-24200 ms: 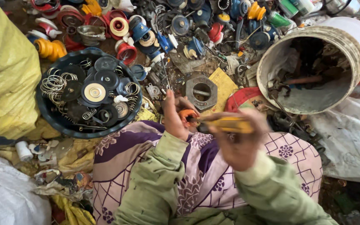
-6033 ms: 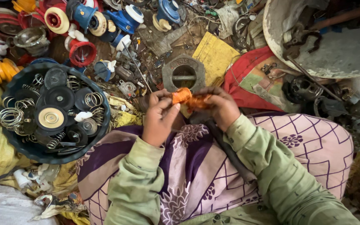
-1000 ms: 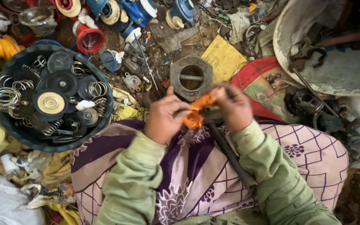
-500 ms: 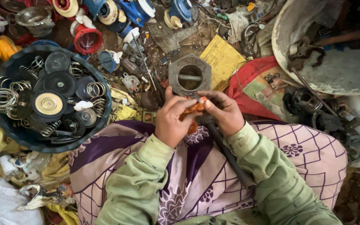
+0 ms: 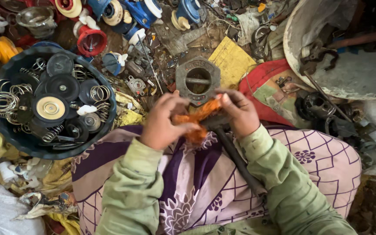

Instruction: The person sits on the floor and repeatedly hammers a small orange plastic piece on a metal anvil, then uses pliers to pull and reshape it. The person continues to hammer and pull the piece, gradually elongating and thinning it.

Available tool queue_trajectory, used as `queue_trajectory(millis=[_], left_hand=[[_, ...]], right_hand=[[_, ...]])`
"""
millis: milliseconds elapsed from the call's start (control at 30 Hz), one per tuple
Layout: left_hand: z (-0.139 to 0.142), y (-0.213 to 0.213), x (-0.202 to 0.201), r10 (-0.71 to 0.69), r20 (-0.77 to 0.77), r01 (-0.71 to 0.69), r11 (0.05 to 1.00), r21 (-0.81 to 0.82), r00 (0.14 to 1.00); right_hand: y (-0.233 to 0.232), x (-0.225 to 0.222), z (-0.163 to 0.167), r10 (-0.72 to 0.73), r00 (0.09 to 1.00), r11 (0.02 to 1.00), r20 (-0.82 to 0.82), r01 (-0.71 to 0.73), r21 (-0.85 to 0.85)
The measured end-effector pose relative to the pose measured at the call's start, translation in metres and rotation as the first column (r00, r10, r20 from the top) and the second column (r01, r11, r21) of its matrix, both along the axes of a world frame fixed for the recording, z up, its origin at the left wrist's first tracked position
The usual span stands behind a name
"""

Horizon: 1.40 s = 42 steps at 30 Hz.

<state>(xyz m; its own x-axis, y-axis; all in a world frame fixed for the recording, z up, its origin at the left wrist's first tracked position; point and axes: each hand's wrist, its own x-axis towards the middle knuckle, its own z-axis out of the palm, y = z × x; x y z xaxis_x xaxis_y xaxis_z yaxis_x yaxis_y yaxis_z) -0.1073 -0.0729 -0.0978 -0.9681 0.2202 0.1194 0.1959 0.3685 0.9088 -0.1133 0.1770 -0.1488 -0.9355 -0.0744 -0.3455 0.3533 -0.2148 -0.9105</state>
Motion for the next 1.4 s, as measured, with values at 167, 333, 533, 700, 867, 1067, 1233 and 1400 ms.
queue_trajectory(millis=[167,333,533,700,867,1067,1233,1400], left_hand=[[-0.006,0.042,0.009,0.095,-0.386,-0.097,0.995,0.014,0.918],[-0.013,0.045,0.016,0.198,-0.182,-0.175,0.975,0.137,0.963],[-0.014,0.032,0.013,0.179,-0.096,-0.156,0.966,0.208,0.979],[-0.01,0.011,0.009,0.117,0.132,-0.148,0.953,0.263,0.984],[0.005,0.007,0.004,0.028,0.071,-0.044,0.968,0.246,0.997],[0.002,0.042,0.011,0.146,-0.285,-0.129,0.988,0.08,0.947],[-0.009,0.042,0.015,0.169,-0.132,-0.148,0.976,0.157,0.977],[-0.009,0.031,0.013,0.108,0.015,-0.108,0.971,0.212,0.994]], right_hand=[[-0.012,0.008,0.0,0.137,0.984,0.987,-0.115,-0.146,-0.071],[-0.015,0.009,0.004,0.106,0.993,0.984,-0.059,-0.113,-0.141],[-0.01,0.004,0.003,-0.083,0.996,0.996,0.043,0.084,-0.031],[0.005,-0.01,-0.003,-0.116,0.989,0.98,-0.091,0.1,-0.172],[-0.004,0.002,-0.003,0.078,0.994,0.995,-0.08,-0.083,-0.056],[-0.016,0.013,0.01,0.153,0.987,0.96,-0.041,-0.158,-0.232],[-0.017,0.008,0.014,0.274,0.942,0.96,-0.193,-0.279,-0.001],[-0.012,0.008,0.011,0.172,0.974,0.985,-0.15,-0.167,0.043]])
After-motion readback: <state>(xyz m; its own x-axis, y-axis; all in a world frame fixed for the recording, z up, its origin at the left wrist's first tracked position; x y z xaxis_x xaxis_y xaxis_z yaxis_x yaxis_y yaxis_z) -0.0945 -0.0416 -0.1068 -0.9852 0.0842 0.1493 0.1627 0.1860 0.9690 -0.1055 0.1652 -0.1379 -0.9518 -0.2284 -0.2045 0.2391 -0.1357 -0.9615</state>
